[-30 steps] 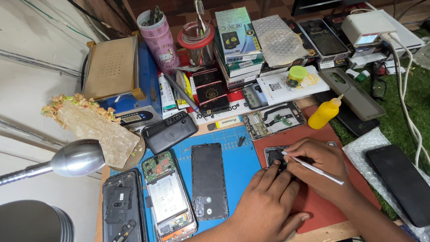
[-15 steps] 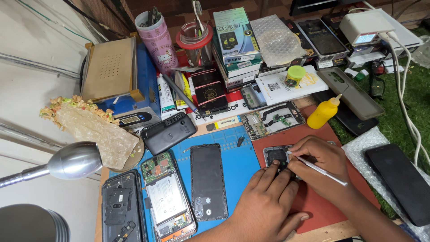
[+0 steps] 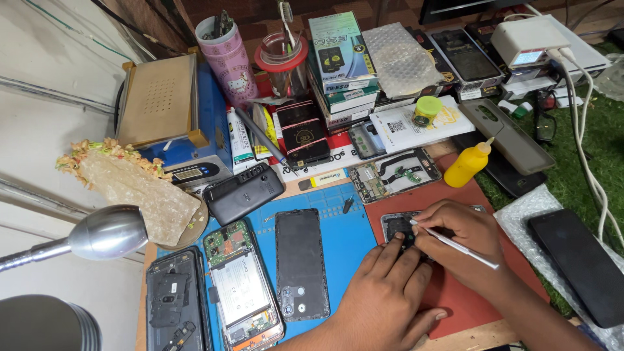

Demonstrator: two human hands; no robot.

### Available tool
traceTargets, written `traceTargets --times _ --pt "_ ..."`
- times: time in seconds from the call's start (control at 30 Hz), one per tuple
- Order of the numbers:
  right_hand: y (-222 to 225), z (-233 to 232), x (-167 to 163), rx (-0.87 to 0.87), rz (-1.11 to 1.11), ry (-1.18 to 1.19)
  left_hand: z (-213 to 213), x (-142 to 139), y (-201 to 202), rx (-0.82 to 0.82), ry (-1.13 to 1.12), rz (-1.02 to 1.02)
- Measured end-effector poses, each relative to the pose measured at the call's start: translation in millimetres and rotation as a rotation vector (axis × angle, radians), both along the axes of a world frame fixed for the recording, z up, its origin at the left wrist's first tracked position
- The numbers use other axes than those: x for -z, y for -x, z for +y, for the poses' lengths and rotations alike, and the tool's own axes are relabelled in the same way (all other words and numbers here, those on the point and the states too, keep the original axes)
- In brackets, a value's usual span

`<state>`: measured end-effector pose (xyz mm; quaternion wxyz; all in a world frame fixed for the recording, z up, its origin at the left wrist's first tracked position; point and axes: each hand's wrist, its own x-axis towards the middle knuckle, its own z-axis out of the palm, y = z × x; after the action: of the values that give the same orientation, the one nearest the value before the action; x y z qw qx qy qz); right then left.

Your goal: The person uses a small white tool to scrape and clean the interior of a disassembled smartphone chassis. They repeatedly work on the same area, occasionally picking up a yellow bottle and applying liquid to the tool before continuing the cleaning process.

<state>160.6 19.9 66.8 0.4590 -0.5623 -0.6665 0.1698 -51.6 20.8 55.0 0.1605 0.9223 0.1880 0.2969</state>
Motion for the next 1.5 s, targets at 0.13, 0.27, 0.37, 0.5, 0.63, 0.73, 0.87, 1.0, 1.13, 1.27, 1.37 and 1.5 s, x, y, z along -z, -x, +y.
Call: traceTargets --times 0.13,0.27,0.37,0.5,0.63,0.73,0.87,1.0,1.13,1.27,1.37,1.5 --pt "0.5 0.0 0.9 0.045 -0.032 -0.047 -0.4 -0.7 -0.1 -0.003 0.0 -0.002" --pt "1.0 -0.7 0.4 0.074 -0.046 -0.049 -0.1 -1.3 0.0 -0.003 -0.011 -0.015" --pt "1.2 -1.2 -0.8 0.064 -0.052 -0.043 -0.4 -1.2 0.5 -0.005 -0.006 -0.01" --pt "-0.4 -1.8 -1.7 -0.008 -0.037 -0.037 -0.7 -0.1 -0.6 -0.012 0.0 -0.008" --pt "-0.4 -0.9 0.1 0.067 -0.04 0.002 0.3 0.9 -0.5 -0.003 0.009 0.006" --pt "-1.2 -1.0 -0.1 0.023 -0.045 -0.022 0.6 1.1 -0.4 -0.005 0.002 0.006" --pt "-0.3 0.0 -0.4 0.01 -0.048 -0.044 0.1 1.2 -0.3 -0.004 0.003 0.004" --pt "-1.3 -1.3 -1.5 0.009 -0.055 -0.034 0.3 1.3 -1.3 0.002 0.006 0.0" --pt "-2.4 -1.6 -0.5 -0.004 -0.02 -0.016 0.3 0.4 -0.7 0.002 0.0 0.003" --pt "-2.2 -1.8 2.0 -0.003 0.006 -0.013 0.3 -0.9 0.3 -0.003 -0.001 -0.007" --pt "-3.2 -1.6 2.4 -0.026 0.011 -0.006 -0.2 -1.5 0.1 -0.007 -0.007 -0.013" --pt "-2.8 -0.6 2.4 0.0 -0.021 -0.016 -0.3 -1.8 0.3 -0.005 -0.001 -0.01"
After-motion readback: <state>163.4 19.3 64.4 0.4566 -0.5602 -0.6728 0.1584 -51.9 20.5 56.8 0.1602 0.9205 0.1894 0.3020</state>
